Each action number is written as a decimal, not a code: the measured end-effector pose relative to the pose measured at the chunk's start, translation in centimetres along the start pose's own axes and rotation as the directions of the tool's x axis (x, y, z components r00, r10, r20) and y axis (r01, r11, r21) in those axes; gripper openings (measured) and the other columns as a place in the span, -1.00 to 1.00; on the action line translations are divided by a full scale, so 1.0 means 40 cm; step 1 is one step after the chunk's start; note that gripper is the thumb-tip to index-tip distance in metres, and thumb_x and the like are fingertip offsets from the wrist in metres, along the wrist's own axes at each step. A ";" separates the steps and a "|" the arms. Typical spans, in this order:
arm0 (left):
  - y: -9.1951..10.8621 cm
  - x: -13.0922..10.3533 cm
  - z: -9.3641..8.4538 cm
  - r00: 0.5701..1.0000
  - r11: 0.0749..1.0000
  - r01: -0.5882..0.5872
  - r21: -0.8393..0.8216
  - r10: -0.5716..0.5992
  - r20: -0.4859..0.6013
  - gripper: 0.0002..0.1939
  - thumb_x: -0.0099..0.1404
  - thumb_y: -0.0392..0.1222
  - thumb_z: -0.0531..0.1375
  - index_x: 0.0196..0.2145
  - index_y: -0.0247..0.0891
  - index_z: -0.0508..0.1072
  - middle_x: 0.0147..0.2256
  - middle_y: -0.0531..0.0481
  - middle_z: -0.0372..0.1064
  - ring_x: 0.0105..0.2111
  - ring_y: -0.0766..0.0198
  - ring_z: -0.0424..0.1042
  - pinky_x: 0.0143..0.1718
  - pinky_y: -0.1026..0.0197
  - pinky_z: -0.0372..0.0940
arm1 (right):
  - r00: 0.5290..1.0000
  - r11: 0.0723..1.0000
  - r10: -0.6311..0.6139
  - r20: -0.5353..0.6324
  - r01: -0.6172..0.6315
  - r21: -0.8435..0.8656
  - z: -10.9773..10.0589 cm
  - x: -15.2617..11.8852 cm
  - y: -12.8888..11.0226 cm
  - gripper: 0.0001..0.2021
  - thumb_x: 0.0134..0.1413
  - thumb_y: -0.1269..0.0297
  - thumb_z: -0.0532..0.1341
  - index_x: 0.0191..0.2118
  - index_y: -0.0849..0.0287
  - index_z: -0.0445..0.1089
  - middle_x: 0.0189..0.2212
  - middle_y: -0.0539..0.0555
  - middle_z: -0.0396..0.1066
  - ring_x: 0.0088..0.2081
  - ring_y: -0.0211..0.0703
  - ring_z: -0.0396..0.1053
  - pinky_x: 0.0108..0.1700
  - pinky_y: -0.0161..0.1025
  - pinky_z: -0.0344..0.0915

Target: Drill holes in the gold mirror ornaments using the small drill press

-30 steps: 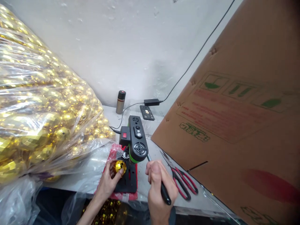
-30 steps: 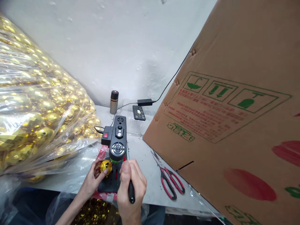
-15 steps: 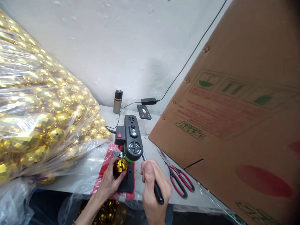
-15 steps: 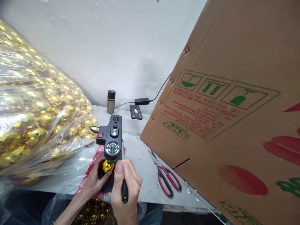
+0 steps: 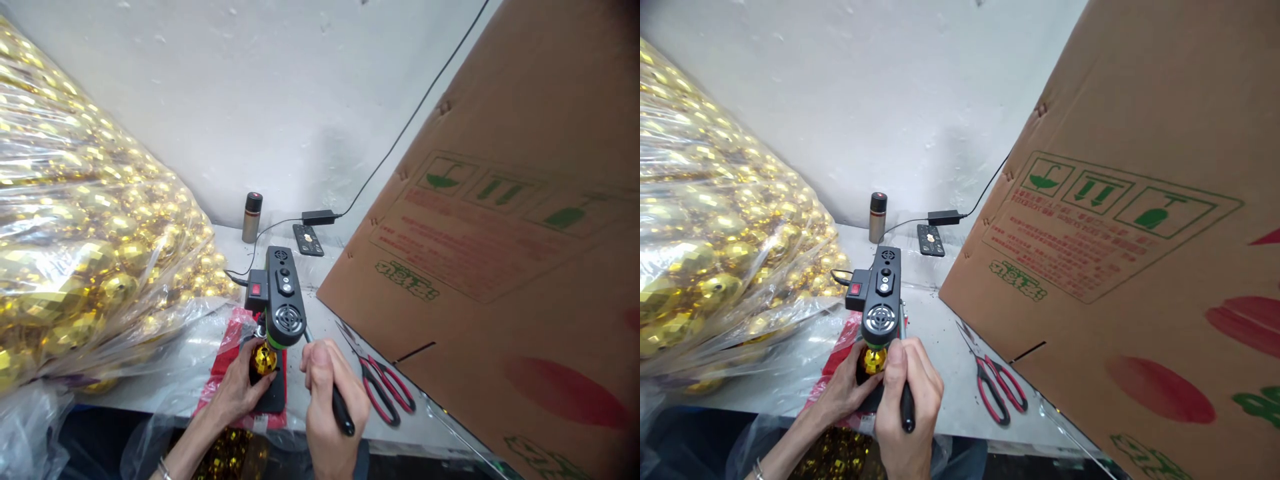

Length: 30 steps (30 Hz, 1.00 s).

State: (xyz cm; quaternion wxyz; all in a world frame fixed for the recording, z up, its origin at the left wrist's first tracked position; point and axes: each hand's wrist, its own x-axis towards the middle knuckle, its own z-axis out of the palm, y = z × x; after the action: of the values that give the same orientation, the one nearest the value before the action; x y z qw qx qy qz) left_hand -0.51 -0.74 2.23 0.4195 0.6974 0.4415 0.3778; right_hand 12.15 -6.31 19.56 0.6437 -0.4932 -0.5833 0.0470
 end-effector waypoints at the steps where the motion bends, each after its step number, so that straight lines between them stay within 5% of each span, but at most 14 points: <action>1: -0.001 -0.002 -0.001 1.000 1.000 -0.016 0.010 0.016 0.013 -0.44 0.31 -0.03 0.29 0.20 -0.23 0.34 0.07 -0.29 0.55 0.04 -0.14 0.58 0.11 -0.19 0.47 | 1.000 1.000 0.002 -0.001 -0.002 0.000 0.000 -0.001 0.001 -0.65 0.47 0.40 0.05 -0.45 0.10 0.14 -0.55 -0.14 0.11 -0.55 -0.40 0.15 -0.49 -0.45 0.14; 6: -0.021 -0.019 0.001 0.996 0.994 -0.091 0.052 0.092 -0.003 -0.42 0.30 -0.03 0.31 0.22 -0.23 0.39 0.12 -0.35 0.52 0.11 -0.20 0.53 0.17 -0.26 0.42 | 1.000 1.000 0.002 0.010 -0.002 0.008 0.000 -0.003 0.005 -0.64 0.47 0.40 0.04 -0.45 0.09 0.12 -0.55 -0.13 0.12 -0.54 -0.40 0.17 -0.48 -0.44 0.16; 18: -0.031 -0.014 0.004 0.999 0.999 -0.035 0.042 0.035 -0.006 -0.42 0.25 -0.04 0.35 0.19 -0.20 0.45 0.07 -0.29 0.55 0.07 -0.20 0.53 0.16 -0.27 0.41 | 0.996 0.996 -0.092 0.017 0.092 0.000 -0.002 -0.067 0.060 -0.70 0.42 0.49 0.02 -0.39 0.09 0.24 -0.52 -0.07 0.25 -0.50 -0.31 0.28 -0.46 -0.34 0.20; 24: -0.020 -0.017 0.001 1.000 1.000 -0.019 0.015 0.019 0.006 -0.43 0.24 -0.07 0.36 0.18 -0.21 0.45 0.05 -0.29 0.55 0.06 -0.18 0.52 0.15 -0.25 0.42 | 0.983 0.983 -0.180 -0.023 0.179 -0.024 0.015 -0.128 0.131 -0.66 0.45 0.43 -0.03 -0.43 0.08 0.18 -0.51 -0.08 0.26 -0.51 -0.32 0.26 -0.45 -0.34 0.20; 30: -0.026 -0.017 0.006 0.999 0.999 -0.032 0.004 0.032 -0.002 -0.42 0.23 -0.06 0.36 0.19 -0.19 0.45 0.09 -0.28 0.54 0.09 -0.18 0.51 0.17 -0.23 0.41 | 0.979 0.985 -0.173 -0.109 0.170 -0.035 0.034 -0.142 0.139 -0.65 0.45 0.42 -0.03 -0.45 0.08 0.17 -0.53 -0.09 0.23 -0.52 -0.29 0.22 -0.35 -0.25 0.24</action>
State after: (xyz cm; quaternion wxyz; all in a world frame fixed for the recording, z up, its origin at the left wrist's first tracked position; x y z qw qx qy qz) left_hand -0.81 -1.16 1.08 0.4116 0.7046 0.4316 0.3844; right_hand 12.14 -6.31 11.48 0.6705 -0.4512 -0.5874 -0.0436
